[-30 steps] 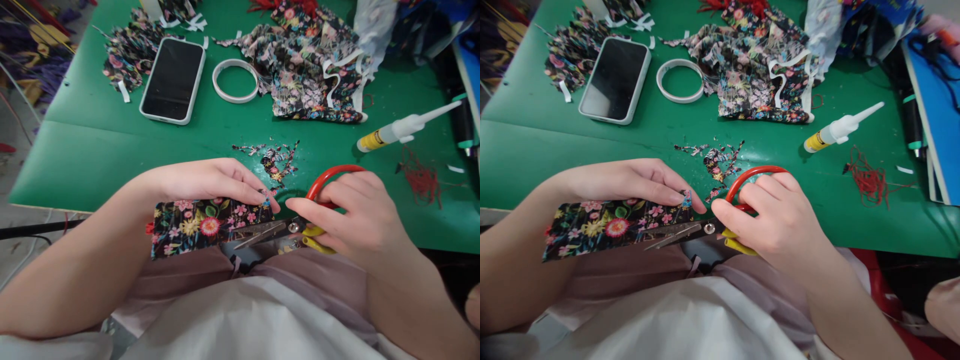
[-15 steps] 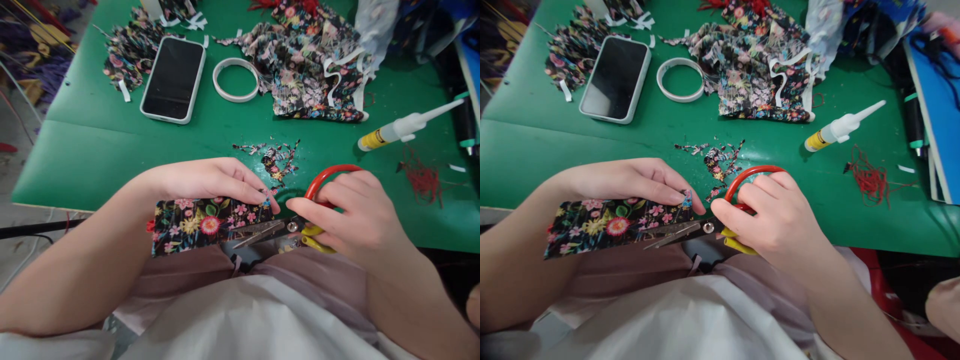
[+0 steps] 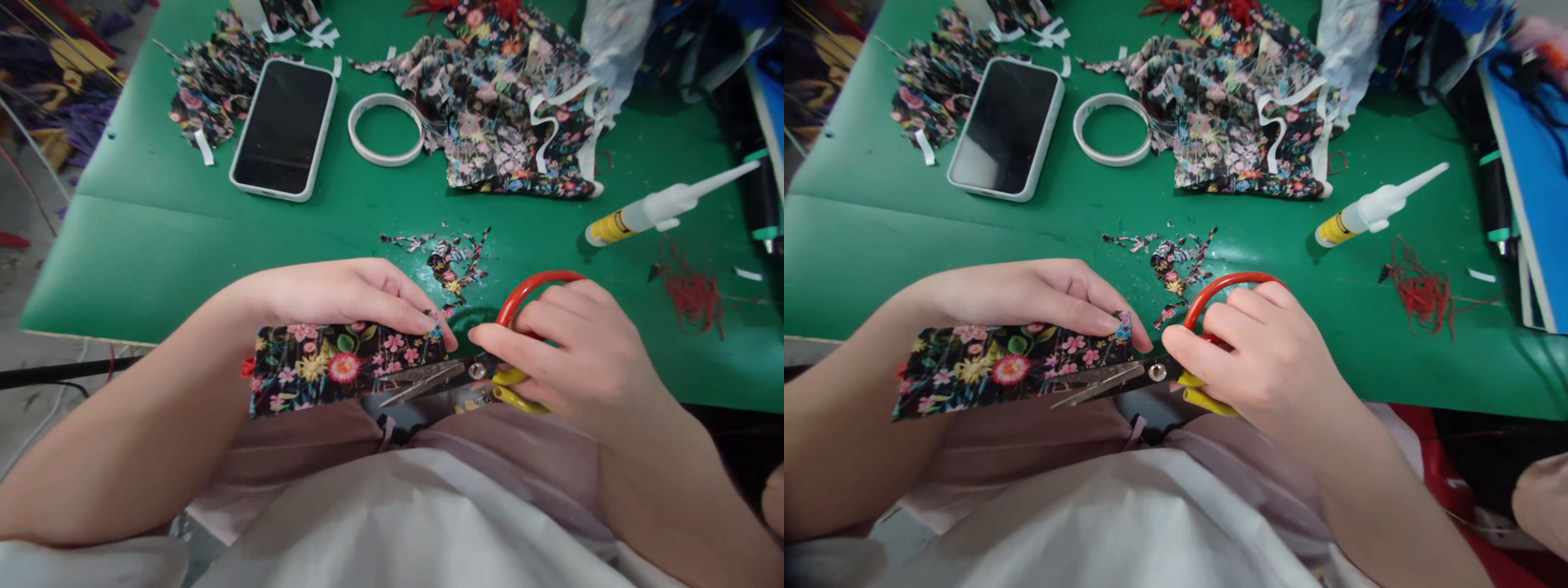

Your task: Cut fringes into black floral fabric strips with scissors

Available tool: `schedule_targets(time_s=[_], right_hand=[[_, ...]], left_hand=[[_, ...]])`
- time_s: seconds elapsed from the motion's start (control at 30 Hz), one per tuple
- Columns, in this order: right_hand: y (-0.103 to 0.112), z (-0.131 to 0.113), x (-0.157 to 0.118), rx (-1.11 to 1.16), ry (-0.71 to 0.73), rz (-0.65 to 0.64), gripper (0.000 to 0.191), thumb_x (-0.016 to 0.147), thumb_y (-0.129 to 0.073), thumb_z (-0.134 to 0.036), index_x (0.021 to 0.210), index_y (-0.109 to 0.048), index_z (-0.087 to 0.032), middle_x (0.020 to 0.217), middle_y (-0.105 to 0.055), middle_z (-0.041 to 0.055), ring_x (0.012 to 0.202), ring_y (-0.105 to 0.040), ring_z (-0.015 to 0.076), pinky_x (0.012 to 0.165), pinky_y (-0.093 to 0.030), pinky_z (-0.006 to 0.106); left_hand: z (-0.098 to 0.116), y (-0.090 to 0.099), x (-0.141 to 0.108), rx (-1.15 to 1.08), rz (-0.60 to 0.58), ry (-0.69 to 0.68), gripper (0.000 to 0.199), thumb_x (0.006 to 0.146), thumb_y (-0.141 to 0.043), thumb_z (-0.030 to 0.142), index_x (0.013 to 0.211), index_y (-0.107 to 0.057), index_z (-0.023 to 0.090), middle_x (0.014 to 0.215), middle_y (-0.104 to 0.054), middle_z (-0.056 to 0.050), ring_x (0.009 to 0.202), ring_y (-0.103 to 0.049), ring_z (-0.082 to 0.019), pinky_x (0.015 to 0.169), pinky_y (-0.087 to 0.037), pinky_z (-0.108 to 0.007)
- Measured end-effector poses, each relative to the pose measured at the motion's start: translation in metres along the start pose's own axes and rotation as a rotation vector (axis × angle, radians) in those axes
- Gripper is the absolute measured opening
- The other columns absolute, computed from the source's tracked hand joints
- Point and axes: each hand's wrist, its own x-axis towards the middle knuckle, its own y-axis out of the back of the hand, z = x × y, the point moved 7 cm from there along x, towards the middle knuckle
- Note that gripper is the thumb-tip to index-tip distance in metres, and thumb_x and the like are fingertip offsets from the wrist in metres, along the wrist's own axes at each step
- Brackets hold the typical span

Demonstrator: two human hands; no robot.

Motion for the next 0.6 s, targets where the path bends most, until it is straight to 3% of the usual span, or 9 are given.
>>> schedule_targets(time_s=[0.1,0.23,0.6], right_hand=[[0.0001,-0.0005,0.0005,0.01,-0.017,-0.001,0.02,0.089,-0.049,-0.036,0.103,-0.057,-0.025,0.07,-0.055,-0.0001,0.066,-0.043,0.0154,0.064,-0.028,0.031],[-0.0005,-0.0014,0.0007,0.004,-0.022,-0.007,0.042,0.082,-0.051,-0.058,0.105,-0.058,-0.024,0.071,-0.052,0.001,0.068,-0.044,0.0166,0.064,-0.029,0.031],[0.0008,0.0025,-0.0029,-0.042,-0.046,-0.023,0.04,0.084,-0.049,-0.055,0.111,-0.057,-0.026,0.073,-0.053,0.0017,0.07,-0.045,0.0166,0.066,-0.03,0.031]], left_hand=[[-0.0004,-0.0002,-0.0002,-0.009,0.004,0.014,0.028,0.085,-0.05,0.012,0.098,-0.073,0.022,0.091,-0.073,0.008,0.091,-0.064,-0.01,0.078,-0.044,-0.013],[-0.0005,-0.0003,-0.0006,-0.015,0.005,0.025,0.028,0.085,-0.05,0.012,0.097,-0.073,0.023,0.088,-0.073,0.008,0.089,-0.065,-0.01,0.078,-0.044,-0.014],[-0.0021,0.0032,-0.0008,0.034,0.038,0.034,0.026,0.084,-0.052,0.016,0.098,-0.072,0.022,0.098,-0.073,0.007,0.093,-0.064,-0.01,0.081,-0.043,-0.014]])
